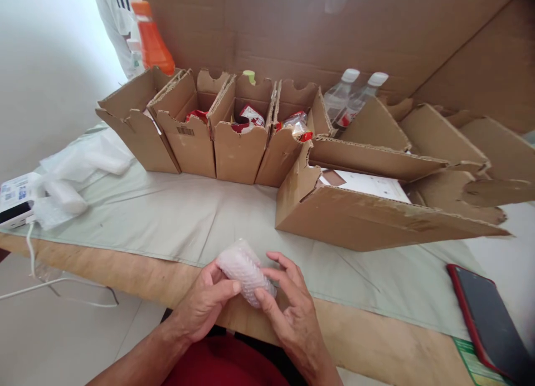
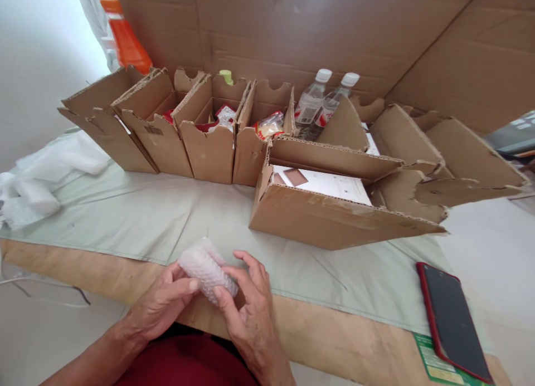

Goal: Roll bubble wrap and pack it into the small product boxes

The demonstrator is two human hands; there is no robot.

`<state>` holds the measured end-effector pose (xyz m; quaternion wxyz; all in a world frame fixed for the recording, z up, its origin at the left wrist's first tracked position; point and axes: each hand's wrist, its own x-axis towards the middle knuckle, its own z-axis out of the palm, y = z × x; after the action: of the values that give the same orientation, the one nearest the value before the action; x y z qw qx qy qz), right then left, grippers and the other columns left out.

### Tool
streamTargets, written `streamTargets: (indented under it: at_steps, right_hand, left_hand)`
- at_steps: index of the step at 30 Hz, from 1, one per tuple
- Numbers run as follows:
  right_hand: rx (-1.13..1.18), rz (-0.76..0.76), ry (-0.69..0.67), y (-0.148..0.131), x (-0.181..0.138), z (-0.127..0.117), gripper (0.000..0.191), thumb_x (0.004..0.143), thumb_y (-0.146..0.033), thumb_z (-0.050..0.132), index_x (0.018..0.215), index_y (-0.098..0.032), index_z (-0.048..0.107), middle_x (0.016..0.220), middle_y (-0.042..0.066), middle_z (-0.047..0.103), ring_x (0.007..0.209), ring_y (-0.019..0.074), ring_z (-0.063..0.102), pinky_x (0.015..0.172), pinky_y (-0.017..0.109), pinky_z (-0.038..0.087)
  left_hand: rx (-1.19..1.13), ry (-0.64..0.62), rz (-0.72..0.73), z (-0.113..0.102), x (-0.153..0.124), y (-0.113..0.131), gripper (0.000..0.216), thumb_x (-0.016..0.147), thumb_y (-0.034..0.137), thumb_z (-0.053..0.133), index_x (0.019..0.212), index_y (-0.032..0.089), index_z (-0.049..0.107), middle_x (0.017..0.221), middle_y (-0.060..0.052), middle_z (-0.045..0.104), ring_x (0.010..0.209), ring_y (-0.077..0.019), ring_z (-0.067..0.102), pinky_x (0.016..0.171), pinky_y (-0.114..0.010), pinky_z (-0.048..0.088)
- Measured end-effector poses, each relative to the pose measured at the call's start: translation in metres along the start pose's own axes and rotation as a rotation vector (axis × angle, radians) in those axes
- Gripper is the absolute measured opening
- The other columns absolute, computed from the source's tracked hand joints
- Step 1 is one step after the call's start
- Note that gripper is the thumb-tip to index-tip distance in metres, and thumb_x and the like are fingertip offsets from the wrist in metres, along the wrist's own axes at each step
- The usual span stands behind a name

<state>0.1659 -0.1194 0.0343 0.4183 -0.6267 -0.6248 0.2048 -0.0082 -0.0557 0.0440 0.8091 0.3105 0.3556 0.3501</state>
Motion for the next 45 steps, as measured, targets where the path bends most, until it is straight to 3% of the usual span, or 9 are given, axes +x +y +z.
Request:
streamTargets:
  at_steps: [4, 11, 16, 22, 25, 29, 32, 40, 45]
  right_hand:
    - [0.272, 0.205, -0.023, 0.003, -0.007, -0.004, 0.064, 0.095, -0.041, 0.065, 0.153, -0.028, 0.039, 0.144, 0.012, 0.059, 0.118, 0.0241, 0.066, 0.097, 0.039, 0.057]
    - [0.356, 0.266, -0.113, -0.007, -0.002, -0.029, 0.014, 0.09, -0.03, 0.065, 0.1, -0.023, 0.07, 0.089, 0.0, 0.072, 0.08, 0.0163, 0.066, 0.074, 0.025, 0.054]
    - [0.151, 0.104, 0.031, -0.017, 0.016, -0.109, 0.017, 0.093, -0.032, 0.064, 0.105, -0.025, 0.074, 0.096, 0.003, 0.075, 0.084, 0.019, 0.07, 0.073, 0.026, 0.056]
    - [-0.371, 0.087, 0.524, -0.036, 0.069, -0.227, 0.029, 0.086, -0.044, 0.07, 0.109, -0.027, 0.077, 0.1, 0.002, 0.077, 0.082, 0.0182, 0.069, 0.075, 0.027, 0.053]
    - [-0.708, 0.224, 0.393, -0.036, 0.106, -0.258, 0.033, 0.085, -0.043, 0.063, 0.105, -0.021, 0.078, 0.084, 0.004, 0.075, 0.07, 0.0183, 0.063, 0.068, 0.03, 0.046]
    - [-1.216, 0.479, 0.008, -0.037, 0.145, -0.264, 0.031, 0.091, -0.033, 0.054, 0.107, -0.021, 0.079, 0.085, 0.009, 0.074, 0.075, 0.0228, 0.062, 0.066, 0.033, 0.038]
    - [-1.302, 0.511, -0.171, -0.041, 0.166, -0.255, 0.027, 0.089, -0.027, 0.057, 0.101, -0.023, 0.08, 0.088, 0.01, 0.074, 0.08, 0.025, 0.064, 0.064, 0.033, 0.036]
    - [-1.295, 0.434, -0.348, -0.023, 0.201, -0.228, 0.022, 0.079, -0.017, 0.061, 0.09, -0.02, 0.08, 0.09, 0.015, 0.076, 0.084, 0.0301, 0.069, 0.066, 0.033, 0.042]
    - [-1.213, 0.349, -0.365, -0.01, 0.199, -0.22, 0.025, 0.079, -0.013, 0.057, 0.085, -0.024, 0.079, 0.094, 0.007, 0.079, 0.088, 0.0267, 0.072, 0.071, 0.031, 0.047]
  left_hand:
    - [0.053, 0.016, 0.014, 0.0, -0.002, -0.009, 0.038, 0.072, 0.04, 0.086, 0.103, 0.02, 0.075, 0.104, -0.008, 0.078, 0.106, -0.0313, 0.071, 0.101, -0.048, 0.056]
    - [0.275, -0.065, 0.022, -0.008, 0.004, -0.021, 0.043, 0.079, 0.049, 0.081, 0.116, 0.028, 0.073, 0.112, -0.006, 0.078, 0.107, -0.0321, 0.071, 0.096, -0.046, 0.059]
    - [0.446, -0.107, 0.179, -0.012, 0.021, -0.015, 0.063, 0.08, 0.062, 0.076, 0.128, 0.022, 0.066, 0.128, -0.013, 0.072, 0.117, -0.0332, 0.069, 0.1, -0.044, 0.058]
    - [0.742, -0.098, 0.341, -0.01, 0.029, -0.023, 0.028, 0.093, 0.04, 0.063, 0.111, 0.021, 0.073, 0.109, -0.01, 0.076, 0.099, -0.0224, 0.073, 0.09, -0.031, 0.061]
    - [0.877, -0.13, 0.511, -0.007, 0.029, -0.025, 0.019, 0.091, 0.026, 0.061, 0.106, 0.023, 0.073, 0.103, -0.007, 0.076, 0.091, -0.0193, 0.074, 0.082, -0.027, 0.062]
    - [0.947, -0.169, 0.687, -0.004, 0.03, -0.026, 0.022, 0.091, 0.018, 0.058, 0.109, 0.025, 0.07, 0.104, -0.005, 0.076, 0.095, -0.0179, 0.075, 0.083, -0.024, 0.061]
    - [0.964, -0.177, 0.753, -0.003, 0.029, -0.027, 0.025, 0.091, 0.015, 0.059, 0.111, 0.026, 0.069, 0.105, -0.004, 0.076, 0.096, -0.0164, 0.075, 0.084, -0.022, 0.061]
    - [1.012, -0.163, 0.822, -0.003, 0.029, -0.028, 0.027, 0.089, 0.013, 0.059, 0.11, 0.026, 0.069, 0.104, -0.004, 0.076, 0.095, -0.0149, 0.075, 0.083, -0.021, 0.061]
    - [1.022, -0.169, 0.833, -0.002, 0.029, -0.027, 0.027, 0.088, 0.012, 0.058, 0.109, 0.024, 0.069, 0.103, -0.005, 0.076, 0.094, -0.0163, 0.076, 0.082, -0.022, 0.062]
